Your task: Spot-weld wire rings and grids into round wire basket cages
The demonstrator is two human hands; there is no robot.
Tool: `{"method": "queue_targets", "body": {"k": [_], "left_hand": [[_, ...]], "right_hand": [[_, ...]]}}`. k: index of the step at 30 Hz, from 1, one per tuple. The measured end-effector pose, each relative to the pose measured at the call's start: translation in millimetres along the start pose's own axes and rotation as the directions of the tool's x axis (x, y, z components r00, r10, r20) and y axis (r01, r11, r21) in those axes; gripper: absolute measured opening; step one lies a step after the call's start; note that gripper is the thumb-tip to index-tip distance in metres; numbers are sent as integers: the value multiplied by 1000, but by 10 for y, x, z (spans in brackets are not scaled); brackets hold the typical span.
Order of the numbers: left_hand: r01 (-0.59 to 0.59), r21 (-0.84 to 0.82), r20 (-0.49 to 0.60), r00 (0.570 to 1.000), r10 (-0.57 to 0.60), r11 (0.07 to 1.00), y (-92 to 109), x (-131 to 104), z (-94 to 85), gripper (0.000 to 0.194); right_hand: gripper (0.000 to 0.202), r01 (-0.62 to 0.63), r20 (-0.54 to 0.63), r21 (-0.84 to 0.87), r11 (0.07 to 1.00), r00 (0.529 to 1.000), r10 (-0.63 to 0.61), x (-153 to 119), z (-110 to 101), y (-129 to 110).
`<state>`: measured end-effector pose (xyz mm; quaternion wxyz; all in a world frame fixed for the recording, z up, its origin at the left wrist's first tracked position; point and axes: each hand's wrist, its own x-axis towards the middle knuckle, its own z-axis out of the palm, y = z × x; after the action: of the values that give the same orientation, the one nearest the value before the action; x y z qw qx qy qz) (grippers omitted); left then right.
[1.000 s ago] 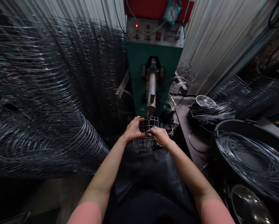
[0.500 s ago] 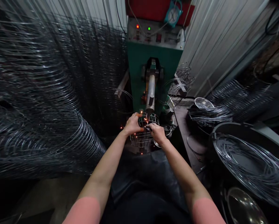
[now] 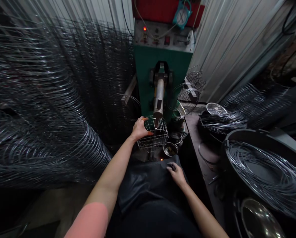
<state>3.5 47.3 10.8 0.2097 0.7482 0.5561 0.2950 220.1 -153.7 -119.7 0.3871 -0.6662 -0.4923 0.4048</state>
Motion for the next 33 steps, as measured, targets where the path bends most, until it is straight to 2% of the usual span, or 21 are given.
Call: {"method": "queue_targets", "body": {"k": [9, 15, 17, 20, 25, 33], "left_hand": [[7, 54, -65, 998, -3, 999, -1, 80, 40, 73], [61, -7, -29, 998, -62, 998, -34, 90, 53, 77], [37, -57, 19, 999, -36, 998, -29, 28, 29, 79], [-63, -86, 67, 995, 69, 994, -19, -159, -5, 81], [-112, -48, 97, 988, 116, 993, 1, -464, -17, 85], [-124, -40, 96, 987, 127, 992, 51, -445, -11, 81]], "right_hand": [[30, 11, 20, 47, 999, 1000, -12, -3, 40, 14], [29, -9, 60, 58, 998, 998, 6, -78, 67, -38], [28, -21, 118, 64, 998, 993, 14, -168, 37, -80], [26, -39, 206, 44, 998, 978, 29, -365, -45, -115], [27, -71, 236, -17, 997, 969, 73, -628, -166, -134], [15, -51, 199, -6, 999, 979, 51, -725, -117, -239]]}}
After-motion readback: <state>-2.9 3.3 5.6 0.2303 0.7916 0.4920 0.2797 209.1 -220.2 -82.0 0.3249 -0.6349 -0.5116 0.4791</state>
